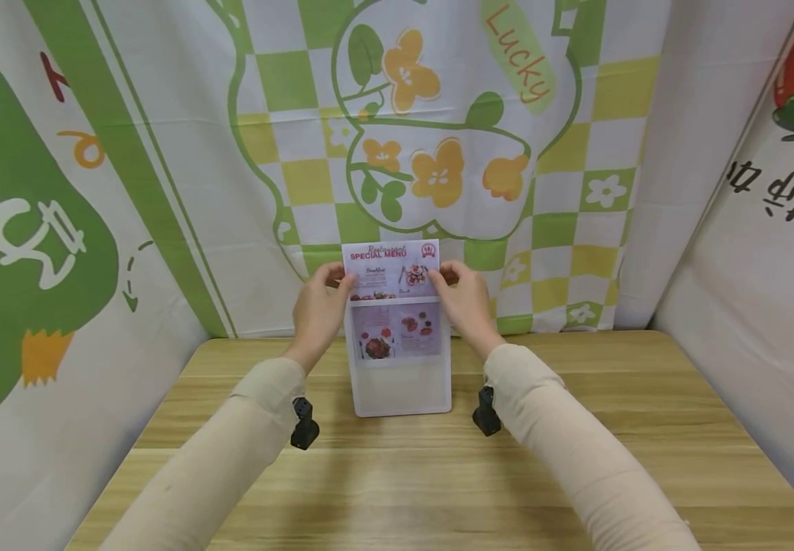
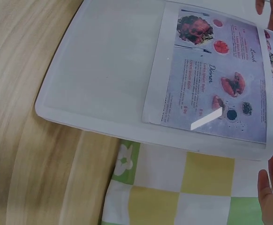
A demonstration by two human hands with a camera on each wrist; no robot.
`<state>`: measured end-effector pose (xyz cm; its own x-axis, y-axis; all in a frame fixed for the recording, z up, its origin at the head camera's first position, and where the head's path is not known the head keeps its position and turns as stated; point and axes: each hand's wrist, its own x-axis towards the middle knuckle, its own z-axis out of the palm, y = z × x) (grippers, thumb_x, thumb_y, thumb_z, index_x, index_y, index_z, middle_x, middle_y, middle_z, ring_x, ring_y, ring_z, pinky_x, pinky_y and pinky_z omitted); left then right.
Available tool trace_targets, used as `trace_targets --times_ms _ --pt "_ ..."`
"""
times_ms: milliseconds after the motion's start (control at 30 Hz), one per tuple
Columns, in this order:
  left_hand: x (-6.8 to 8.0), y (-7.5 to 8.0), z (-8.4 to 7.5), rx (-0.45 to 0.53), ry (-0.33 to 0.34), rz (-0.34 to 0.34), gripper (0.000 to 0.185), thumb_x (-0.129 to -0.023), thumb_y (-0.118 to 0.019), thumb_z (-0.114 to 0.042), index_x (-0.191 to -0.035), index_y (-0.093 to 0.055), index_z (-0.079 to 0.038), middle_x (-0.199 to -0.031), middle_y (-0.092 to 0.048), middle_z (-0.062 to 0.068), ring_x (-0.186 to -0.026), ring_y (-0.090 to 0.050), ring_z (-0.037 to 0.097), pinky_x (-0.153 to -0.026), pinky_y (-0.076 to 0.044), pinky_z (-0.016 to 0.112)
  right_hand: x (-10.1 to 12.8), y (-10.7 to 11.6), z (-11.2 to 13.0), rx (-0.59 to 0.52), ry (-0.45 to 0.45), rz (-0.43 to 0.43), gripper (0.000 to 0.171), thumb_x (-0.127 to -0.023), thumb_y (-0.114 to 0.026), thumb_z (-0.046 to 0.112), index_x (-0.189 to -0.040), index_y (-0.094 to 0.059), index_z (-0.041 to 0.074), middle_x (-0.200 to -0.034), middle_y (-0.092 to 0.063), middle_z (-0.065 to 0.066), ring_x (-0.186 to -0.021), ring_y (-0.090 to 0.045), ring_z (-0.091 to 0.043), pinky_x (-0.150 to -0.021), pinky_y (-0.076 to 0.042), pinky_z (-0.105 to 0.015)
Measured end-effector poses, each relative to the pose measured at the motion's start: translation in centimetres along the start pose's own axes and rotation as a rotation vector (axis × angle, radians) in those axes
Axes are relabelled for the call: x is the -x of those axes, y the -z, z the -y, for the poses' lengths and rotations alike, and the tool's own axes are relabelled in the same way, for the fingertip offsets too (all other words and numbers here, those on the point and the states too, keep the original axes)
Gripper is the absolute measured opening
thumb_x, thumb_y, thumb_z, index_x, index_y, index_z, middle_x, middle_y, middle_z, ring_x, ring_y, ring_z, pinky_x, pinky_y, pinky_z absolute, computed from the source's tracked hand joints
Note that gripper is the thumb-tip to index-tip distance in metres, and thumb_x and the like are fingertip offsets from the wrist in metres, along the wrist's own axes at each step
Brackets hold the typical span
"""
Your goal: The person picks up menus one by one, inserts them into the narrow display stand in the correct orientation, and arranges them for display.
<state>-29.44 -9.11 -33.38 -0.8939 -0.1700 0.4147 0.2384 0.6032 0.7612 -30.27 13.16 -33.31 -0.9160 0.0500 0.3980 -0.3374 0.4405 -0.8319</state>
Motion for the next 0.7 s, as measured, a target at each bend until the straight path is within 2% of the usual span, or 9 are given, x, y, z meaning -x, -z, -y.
trace_targets --times_ms 167,500,700 --pt "-0.1 -0.1 -0.3 0.021 0.006 -0.044 0.032 -0.098 -0.063 -0.034 -0.122 -0.064 -0.013 -0.104 -0.069 -0.002 -0.092 -0.062 0.016 -0.077 -0.046 0.038 0.0 -0.1 -0.4 0.016 0.012 0.007 0.028 -0.099 -0.063 0.019 -0.112 -0.065 -0.006 -0.109 -0.067 -0.022 -0.102 -0.061 -0.032 -0.091 -0.049 -0.042" --pt "0.7 -0.4 0.4 0.021 0.011 -0.01 0.03 -0.098 -0.064 -0.033 -0.12 -0.064 -0.012 -0.104 -0.068 0.0 -0.091 -0.061 0.017 -0.079 -0.045 0.037 -0.7 0.5 1.3 -0.034 0.064 -0.019 0.024 -0.098 -0.065 0.022 -0.109 -0.067 0.001 -0.104 -0.068 -0.014 -0.098 -0.06 -0.024 -0.086 -0.048 -0.037" --pt "0.8 -0.5 0.2 0.019 0.004 -0.009 0.033 -0.097 -0.064 -0.034 -0.122 -0.064 -0.013 -0.105 -0.069 -0.001 -0.088 -0.062 0.017 -0.074 -0.046 0.036 -0.8 0.6 1.4 -0.028 0.102 -0.025 0.02 -0.096 -0.067 0.018 -0.109 -0.068 0.001 -0.099 -0.07 -0.014 -0.092 -0.061 -0.022 -0.081 -0.047 -0.032"
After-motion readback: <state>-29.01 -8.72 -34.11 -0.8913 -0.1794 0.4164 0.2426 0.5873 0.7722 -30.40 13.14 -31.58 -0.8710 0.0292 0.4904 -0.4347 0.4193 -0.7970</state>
